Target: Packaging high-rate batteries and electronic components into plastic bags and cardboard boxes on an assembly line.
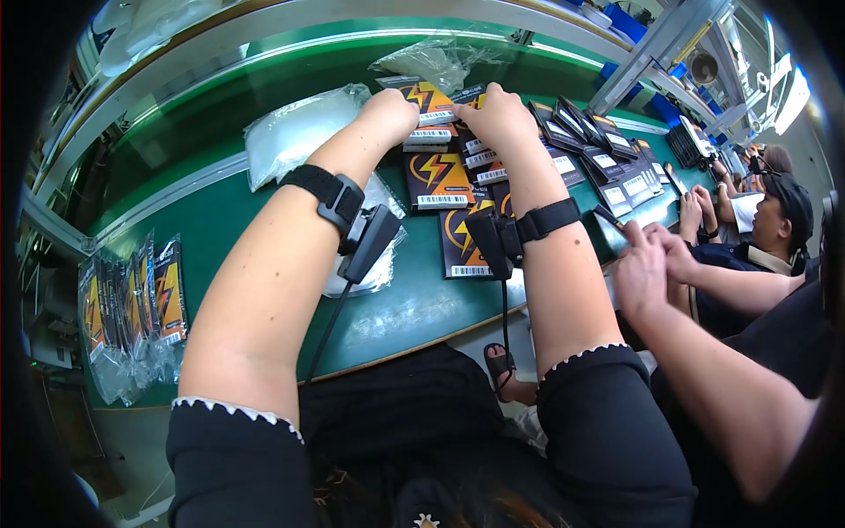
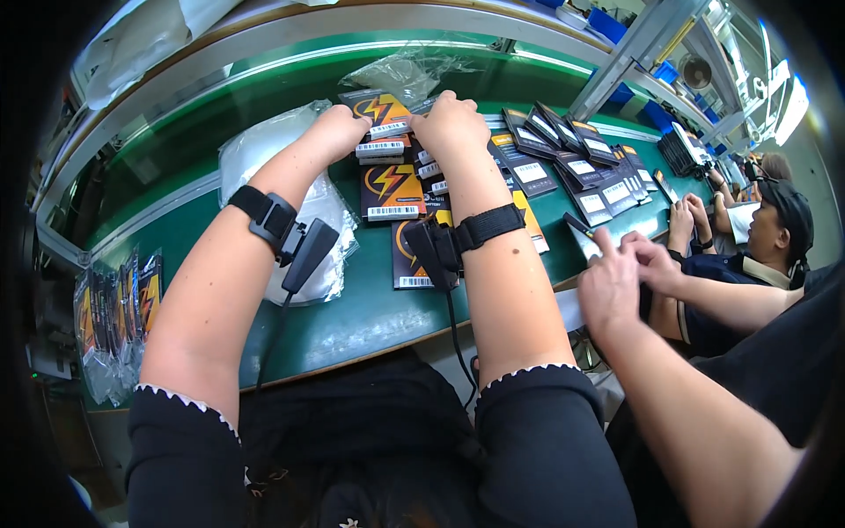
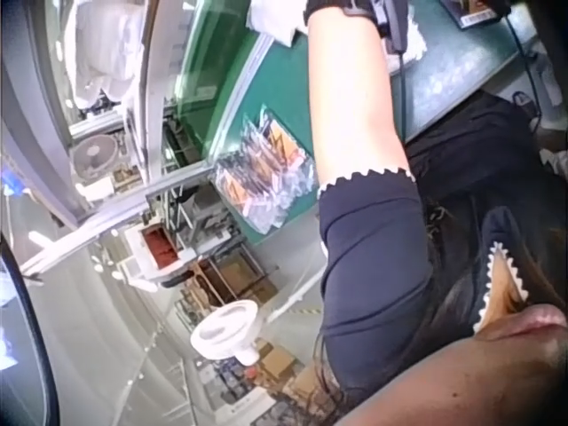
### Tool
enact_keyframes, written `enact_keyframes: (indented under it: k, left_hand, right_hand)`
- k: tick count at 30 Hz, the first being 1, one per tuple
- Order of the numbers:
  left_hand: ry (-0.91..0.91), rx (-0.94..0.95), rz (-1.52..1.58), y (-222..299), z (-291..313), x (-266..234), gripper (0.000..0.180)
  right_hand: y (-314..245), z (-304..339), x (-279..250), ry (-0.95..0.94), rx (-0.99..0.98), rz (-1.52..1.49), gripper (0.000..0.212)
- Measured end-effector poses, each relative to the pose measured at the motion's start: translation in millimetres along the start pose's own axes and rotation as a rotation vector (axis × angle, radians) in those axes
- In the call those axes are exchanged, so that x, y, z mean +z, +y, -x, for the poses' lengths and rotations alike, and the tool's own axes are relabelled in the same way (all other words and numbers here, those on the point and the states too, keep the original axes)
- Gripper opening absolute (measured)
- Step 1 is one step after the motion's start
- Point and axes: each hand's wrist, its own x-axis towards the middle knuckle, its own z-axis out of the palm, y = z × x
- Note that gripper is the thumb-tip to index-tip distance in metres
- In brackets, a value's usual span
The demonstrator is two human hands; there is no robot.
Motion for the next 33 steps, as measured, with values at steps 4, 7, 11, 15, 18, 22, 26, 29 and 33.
enact_keyframes:
  k: [4, 7, 11, 15, 18, 22, 26, 29, 33]
  left_hand:
    - [0.029, 0.122, -0.09, 5.9, 21.6, -10.9, 0.038]
    - [0.135, 0.317, -0.081, 4.6, 46.6, -25.3, 0.029]
    - [-0.088, 0.417, -0.036, -6.0, 116.2, -53.4, 0.02]
    - [-0.232, 0.472, -0.223, -29.0, 191.1, -80.6, 0.012]
    - [-0.225, 0.447, -0.268, -45.6, 215.9, -83.7, 0.018]
    - [-0.121, 0.481, -0.215, -53.2, 227.4, -79.5, 0.019]
    - [-0.08, 0.538, -0.26, -53.0, 227.6, -81.5, 0.016]
    - [-0.073, 0.574, -0.36, -56.4, 221.6, -79.0, 0.014]
    - [0.023, 0.467, -0.207, -56.4, 222.2, -71.9, 0.016]
  right_hand:
    - [0.5, 4.4, -2.8, -0.057, 0.002, 0.006, 0.056]
    - [2.4, 26.1, -14.5, 0.041, -0.085, -0.029, 0.056]
    - [12.6, 98.2, -35.7, 0.194, -0.234, -0.311, 0.051]
    - [22.7, 159.6, -23.7, -0.018, -0.29, -0.29, 0.05]
    - [26.9, 197.1, 5.4, 0.1, -0.564, 0.076, 0.054]
    - [8.6, 207.3, -12.3, -0.14, -0.275, -0.152, 0.061]
    - [6.4, 218.4, 6.9, 0.082, -0.303, -0.106, 0.066]
    - [11.7, 219.1, 4.9, 0.052, -0.361, 0.005, 0.069]
    - [7.4, 213.7, -35.2, -0.315, -0.271, -0.023, 0.057]
